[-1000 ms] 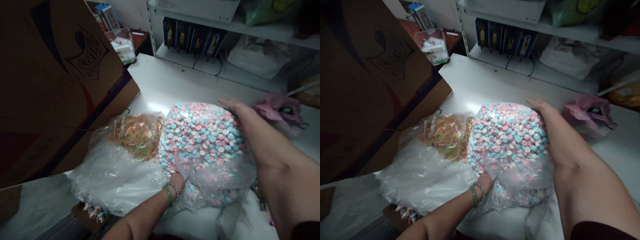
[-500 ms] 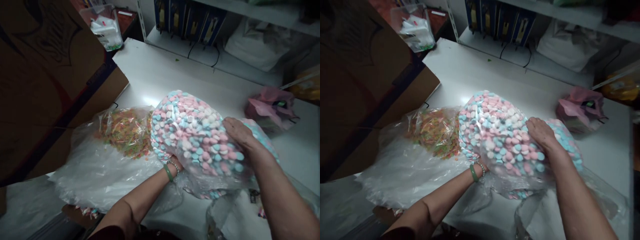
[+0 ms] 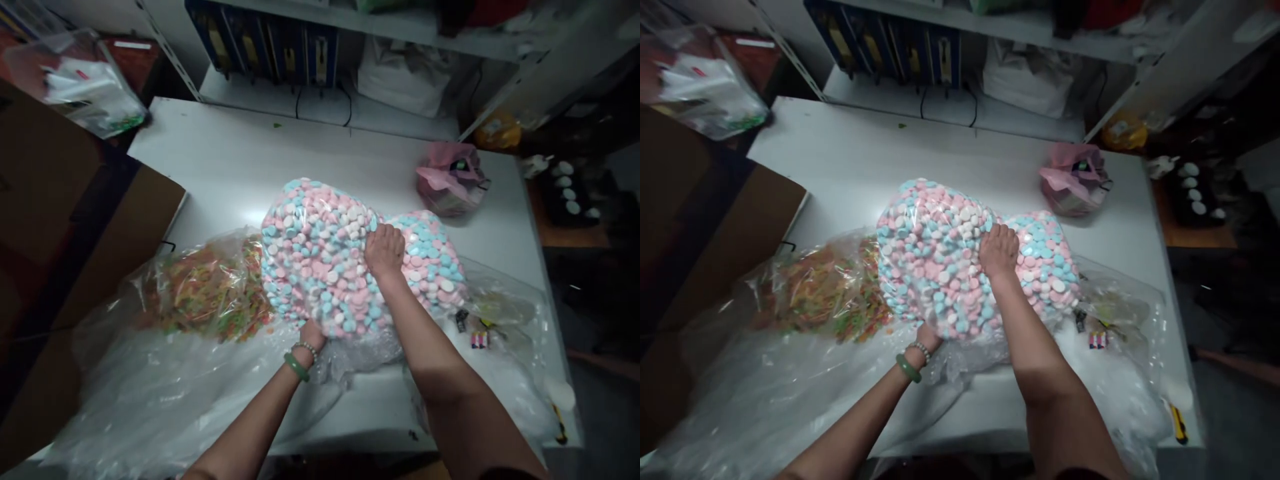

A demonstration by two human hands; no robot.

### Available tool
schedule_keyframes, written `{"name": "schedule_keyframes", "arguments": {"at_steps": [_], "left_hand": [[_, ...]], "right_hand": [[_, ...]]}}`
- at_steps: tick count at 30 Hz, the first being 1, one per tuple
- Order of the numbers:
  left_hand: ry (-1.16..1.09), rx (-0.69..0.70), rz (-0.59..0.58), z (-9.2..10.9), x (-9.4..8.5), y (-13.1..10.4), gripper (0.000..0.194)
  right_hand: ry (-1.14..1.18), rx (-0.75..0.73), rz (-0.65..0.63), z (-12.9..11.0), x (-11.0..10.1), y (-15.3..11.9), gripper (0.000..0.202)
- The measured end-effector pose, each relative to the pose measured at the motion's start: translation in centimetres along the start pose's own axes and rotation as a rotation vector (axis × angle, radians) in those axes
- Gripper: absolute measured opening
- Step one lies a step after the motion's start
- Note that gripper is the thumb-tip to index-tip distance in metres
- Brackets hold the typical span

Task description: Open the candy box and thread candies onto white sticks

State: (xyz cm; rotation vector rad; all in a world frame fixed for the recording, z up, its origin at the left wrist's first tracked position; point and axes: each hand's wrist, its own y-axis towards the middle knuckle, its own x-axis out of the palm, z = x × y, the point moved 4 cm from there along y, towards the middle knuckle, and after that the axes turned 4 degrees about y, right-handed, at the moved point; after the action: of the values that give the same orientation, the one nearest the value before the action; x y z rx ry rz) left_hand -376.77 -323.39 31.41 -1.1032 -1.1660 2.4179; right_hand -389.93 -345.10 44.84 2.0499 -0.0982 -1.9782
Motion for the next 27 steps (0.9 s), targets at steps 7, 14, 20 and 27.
{"name": "schedule_keyframes", "arguments": {"at_steps": [7,14,20,27], "left_hand": [[0.038,-0.103,-0.044,-4.3,1.3,-2.5,0.034],[0.021,-0.101,-0.082,-4.3,0.6,-2.5,0.031],[0.002,-0.076,-0.145,-5.0,-0.1,-3.2,0.036],[-0.003,0.007,-0.152,-5.3,0.2,-2.1,0.038]], "right_hand": [[0.064,0.024,0.007,-0.2,2.4,0.5,0.039],[0.045,0.066,-0.107,0.0,1.8,2.4,0.038],[0.039,-0.162,-0.344,0.6,-0.5,-3.6,0.050],[0.082,-0.116,-0.329,1.0,2.3,-8.7,0.060]]}}
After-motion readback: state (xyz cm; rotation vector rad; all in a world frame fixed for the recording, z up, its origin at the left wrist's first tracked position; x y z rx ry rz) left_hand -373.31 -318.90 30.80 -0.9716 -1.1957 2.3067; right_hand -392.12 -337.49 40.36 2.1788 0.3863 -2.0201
